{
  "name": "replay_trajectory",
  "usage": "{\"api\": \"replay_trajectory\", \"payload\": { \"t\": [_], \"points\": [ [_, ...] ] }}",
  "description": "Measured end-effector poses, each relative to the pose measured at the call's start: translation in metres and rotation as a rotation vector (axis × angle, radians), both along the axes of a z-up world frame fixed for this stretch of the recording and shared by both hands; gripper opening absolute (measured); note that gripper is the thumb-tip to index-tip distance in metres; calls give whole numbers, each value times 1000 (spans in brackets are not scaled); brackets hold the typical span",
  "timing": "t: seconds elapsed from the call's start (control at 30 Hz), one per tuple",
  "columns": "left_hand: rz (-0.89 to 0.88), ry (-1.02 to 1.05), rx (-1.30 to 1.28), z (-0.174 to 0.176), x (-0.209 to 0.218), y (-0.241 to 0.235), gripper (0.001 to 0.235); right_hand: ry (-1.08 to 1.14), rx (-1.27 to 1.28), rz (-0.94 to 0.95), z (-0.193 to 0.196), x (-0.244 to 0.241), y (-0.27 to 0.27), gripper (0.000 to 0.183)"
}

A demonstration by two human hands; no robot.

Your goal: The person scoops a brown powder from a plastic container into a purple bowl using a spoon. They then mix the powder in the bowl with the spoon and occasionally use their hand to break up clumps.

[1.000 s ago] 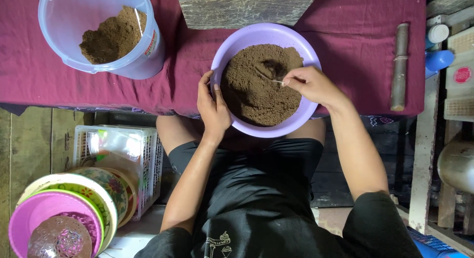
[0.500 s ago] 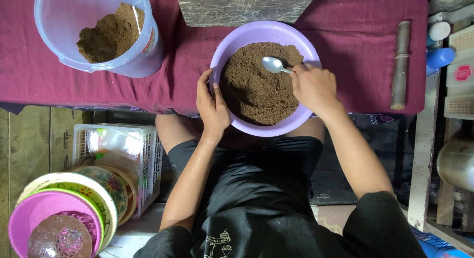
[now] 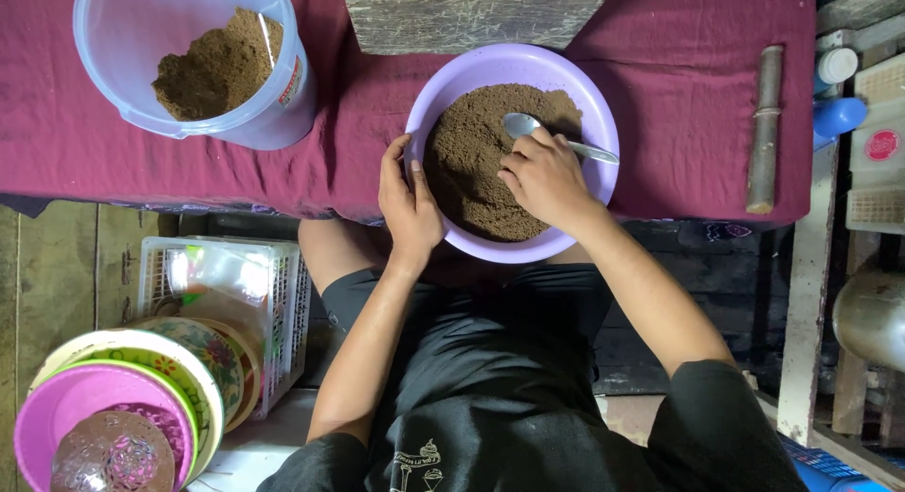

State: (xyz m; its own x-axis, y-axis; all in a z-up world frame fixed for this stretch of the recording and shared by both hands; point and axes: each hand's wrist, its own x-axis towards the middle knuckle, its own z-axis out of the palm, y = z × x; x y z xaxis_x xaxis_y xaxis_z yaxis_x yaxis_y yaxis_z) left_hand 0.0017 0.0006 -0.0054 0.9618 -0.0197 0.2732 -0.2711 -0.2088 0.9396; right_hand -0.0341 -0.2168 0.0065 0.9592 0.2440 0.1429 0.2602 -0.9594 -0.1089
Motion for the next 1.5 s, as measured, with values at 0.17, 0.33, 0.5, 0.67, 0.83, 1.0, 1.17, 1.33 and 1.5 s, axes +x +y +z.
{"api": "replay_trajectory", "payload": {
  "t": [0.17, 0.33, 0.5, 0.67, 0.83, 1.0, 1.17, 1.33, 1.5],
  "points": [
    [5, 6, -6, -2, 0, 0, 30, 28, -11, 19, -1, 2, -1, 16],
    [12, 0, 3, -1, 0, -1, 29, 53, 59, 6, 40, 16, -2, 20],
    [6, 7, 23, 5, 0, 0, 32, -290, 127, 90, 84, 59, -24, 12],
    [4, 15, 25, 8, -2, 1, 33, -485, 173, 102, 115, 109, -34, 9],
    [7, -6, 17, 6, -1, 1, 34, -547, 128, 46, 106, 154, -44, 8],
    [17, 105, 53, 5, 0, 1, 30, -578, 215, -15, 88, 177, -45, 9],
    [16, 127, 65, 9, 3, 1, 32, -464, 188, -112, 82, 176, -54, 14],
    [6, 184, 66, 11, 6, 1, 32, -467, 219, -62, 84, 127, -56, 13],
    [22, 48, 40, 5, 3, 0, 26, -84, 102, -90, 89, 36, -43, 15]
  ]
}}
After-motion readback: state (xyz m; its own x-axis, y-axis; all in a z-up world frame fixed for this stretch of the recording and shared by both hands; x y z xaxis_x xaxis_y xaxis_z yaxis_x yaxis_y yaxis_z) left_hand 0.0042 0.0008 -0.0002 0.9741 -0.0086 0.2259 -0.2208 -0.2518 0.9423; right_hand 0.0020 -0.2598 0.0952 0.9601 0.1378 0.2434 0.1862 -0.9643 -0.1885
